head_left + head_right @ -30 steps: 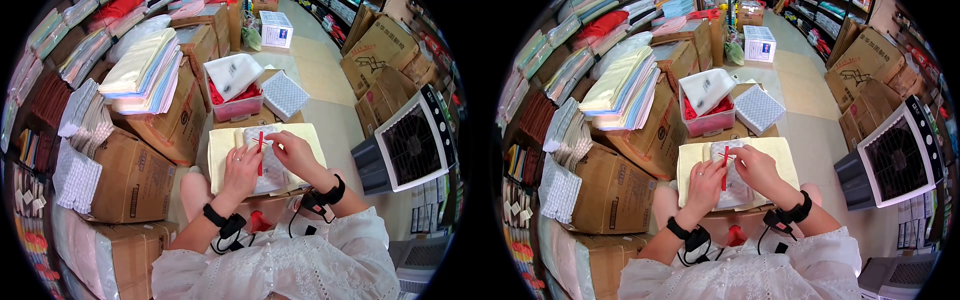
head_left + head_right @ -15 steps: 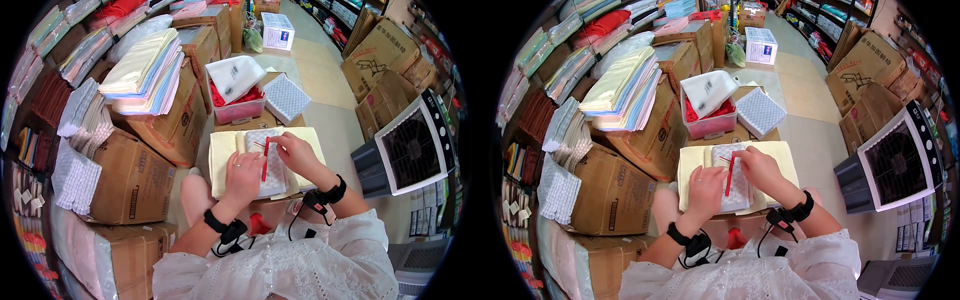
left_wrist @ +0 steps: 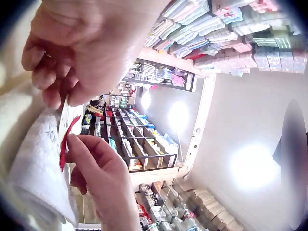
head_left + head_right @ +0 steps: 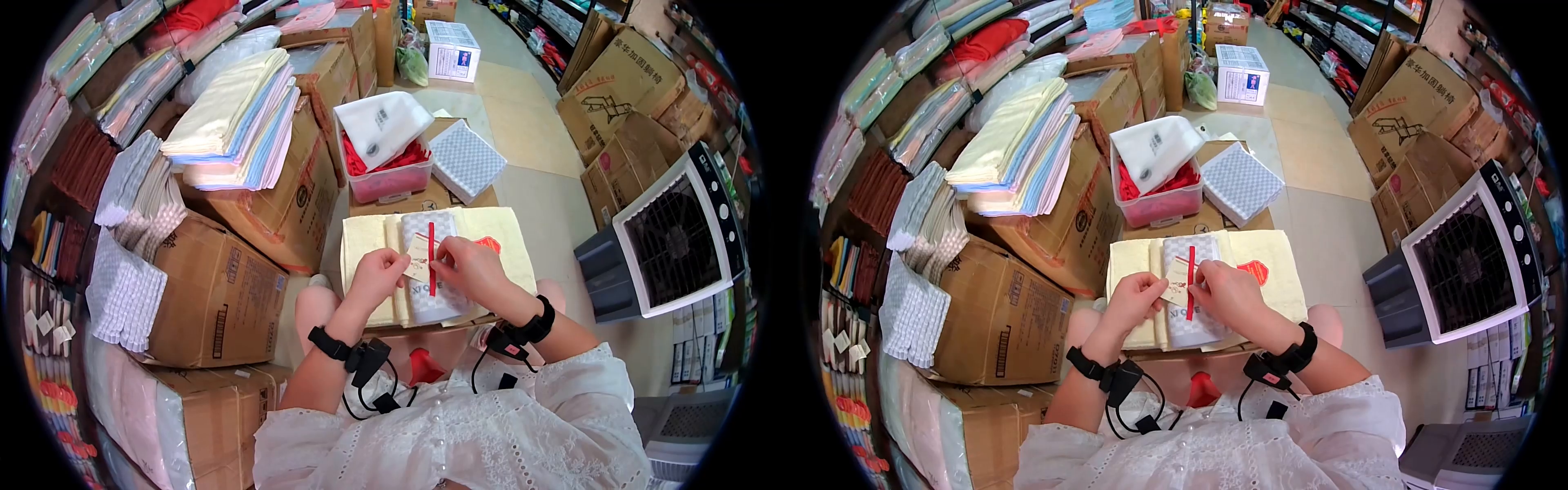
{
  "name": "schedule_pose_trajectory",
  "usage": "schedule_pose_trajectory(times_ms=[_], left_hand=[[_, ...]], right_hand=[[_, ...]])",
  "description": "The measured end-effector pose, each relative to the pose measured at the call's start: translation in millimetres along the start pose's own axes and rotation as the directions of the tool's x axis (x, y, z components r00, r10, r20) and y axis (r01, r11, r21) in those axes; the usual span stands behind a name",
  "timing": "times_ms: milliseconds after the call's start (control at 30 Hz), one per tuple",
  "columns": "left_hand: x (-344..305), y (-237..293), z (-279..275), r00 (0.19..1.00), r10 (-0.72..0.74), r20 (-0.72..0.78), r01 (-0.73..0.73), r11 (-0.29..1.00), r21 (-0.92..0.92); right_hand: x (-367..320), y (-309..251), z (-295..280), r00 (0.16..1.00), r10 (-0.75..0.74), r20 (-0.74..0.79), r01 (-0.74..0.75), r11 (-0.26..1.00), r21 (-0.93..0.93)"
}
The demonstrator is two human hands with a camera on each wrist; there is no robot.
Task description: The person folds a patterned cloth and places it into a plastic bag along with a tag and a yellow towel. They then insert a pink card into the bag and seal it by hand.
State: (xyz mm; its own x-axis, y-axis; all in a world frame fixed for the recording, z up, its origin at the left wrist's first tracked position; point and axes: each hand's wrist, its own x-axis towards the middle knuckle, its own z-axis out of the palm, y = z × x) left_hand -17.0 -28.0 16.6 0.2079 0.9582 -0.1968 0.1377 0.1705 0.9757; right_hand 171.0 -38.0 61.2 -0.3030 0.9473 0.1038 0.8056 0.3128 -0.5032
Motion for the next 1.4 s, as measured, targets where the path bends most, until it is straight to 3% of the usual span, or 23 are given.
schedule_pose_trajectory(times_ms=[33, 267, 333, 467, 533, 600, 633, 667, 800, 867, 933, 1000, 1033, 1067, 1167, 1233, 1267, 1400], left_hand=[[-1, 4, -1, 0.991, -0.109, 0.083, 0.113, 0.992, -0.053], [-5, 14, -2, 0.977, -0.174, 0.127, 0.163, 0.982, 0.094], [-5, 15, -5, 0.991, -0.132, -0.013, 0.127, 0.921, 0.368], [-5, 6, -15, 0.987, -0.148, -0.069, 0.162, 0.938, 0.307], [-3, -2, -19, 0.985, -0.046, -0.169, 0.089, 0.962, 0.257], [1, -15, -22, 0.983, -0.066, -0.172, 0.098, 0.978, 0.185], [3, -17, -24, 0.982, -0.09, -0.167, 0.111, 0.986, 0.124], [4, -19, -26, 0.98, -0.08, -0.181, 0.1, 0.989, 0.108], [7, -27, -31, 0.977, -0.169, -0.127, 0.158, 0.984, -0.087], [5, -25, -30, 0.979, -0.162, -0.127, 0.159, 0.987, -0.037], [3, -26, -29, 0.98, -0.14, -0.139, 0.143, 0.99, 0.013], [2, -23, -28, 0.981, -0.129, -0.146, 0.138, 0.989, 0.052], [3, -27, -28, 0.983, -0.096, -0.155, 0.109, 0.991, 0.078], [4, -30, -27, 0.983, -0.089, -0.162, 0.102, 0.992, 0.075], [2, -25, -28, 0.985, -0.054, -0.161, 0.074, 0.99, 0.122], [3, -26, -29, 0.986, -0.049, -0.161, 0.068, 0.991, 0.119], [2, -27, -29, 0.987, -0.043, -0.154, 0.062, 0.991, 0.118], [3, -26, -29, 0.987, -0.033, -0.158, 0.053, 0.99, 0.129]], right_hand=[[0, -1, -2, 1.0, -0.001, -0.001, 0.001, 1.0, 0.0], [14, 8, -15, 0.999, 0.014, -0.049, -0.013, 1.0, 0.023], [24, 13, -26, 0.999, -0.001, -0.05, 0.001, 1.0, 0.0], [53, 20, -62, 0.985, -0.02, -0.17, 0.011, 0.999, -0.052], [74, 19, -76, 0.981, -0.044, -0.189, 0.027, 0.995, -0.093], [100, 14, -87, 0.993, -0.082, -0.084, 0.071, 0.989, -0.129], [117, 11, -89, 1.0, 0.012, -0.008, -0.012, 0.998, -0.066], [135, 10, -87, 1.0, -0.007, -0.005, 0.007, 0.997, -0.082], [207, 26, -55, 0.998, 0.011, 0.063, 0.007, 0.959, -0.284], [239, 42, -34, 0.983, -0.17, 0.067, 0.181, 0.865, -0.467], [256, 39, -15, 0.989, -0.108, 0.1, 0.146, 0.826, -0.545], [265, 39, 1, 0.94, -0.286, 0.184, 0.318, 0.549, -0.773], [270, 42, 8, 0.911, -0.356, 0.206, 0.37, 0.492, -0.788], [273, 47, 13, 0.872, -0.444, 0.206, 0.422, 0.469, -0.776], [289, 51, 18, 0.842, -0.455, 0.29, 0.491, 0.425, -0.76], [295, 47, 18, 0.896, -0.246, 0.371, 0.444, 0.449, -0.775], [296, 46, 18, 0.895, -0.243, 0.374, 0.446, 0.449, -0.774], [299, 49, 14, 0.868, -0.372, 0.328, 0.478, 0.448, -0.756]])
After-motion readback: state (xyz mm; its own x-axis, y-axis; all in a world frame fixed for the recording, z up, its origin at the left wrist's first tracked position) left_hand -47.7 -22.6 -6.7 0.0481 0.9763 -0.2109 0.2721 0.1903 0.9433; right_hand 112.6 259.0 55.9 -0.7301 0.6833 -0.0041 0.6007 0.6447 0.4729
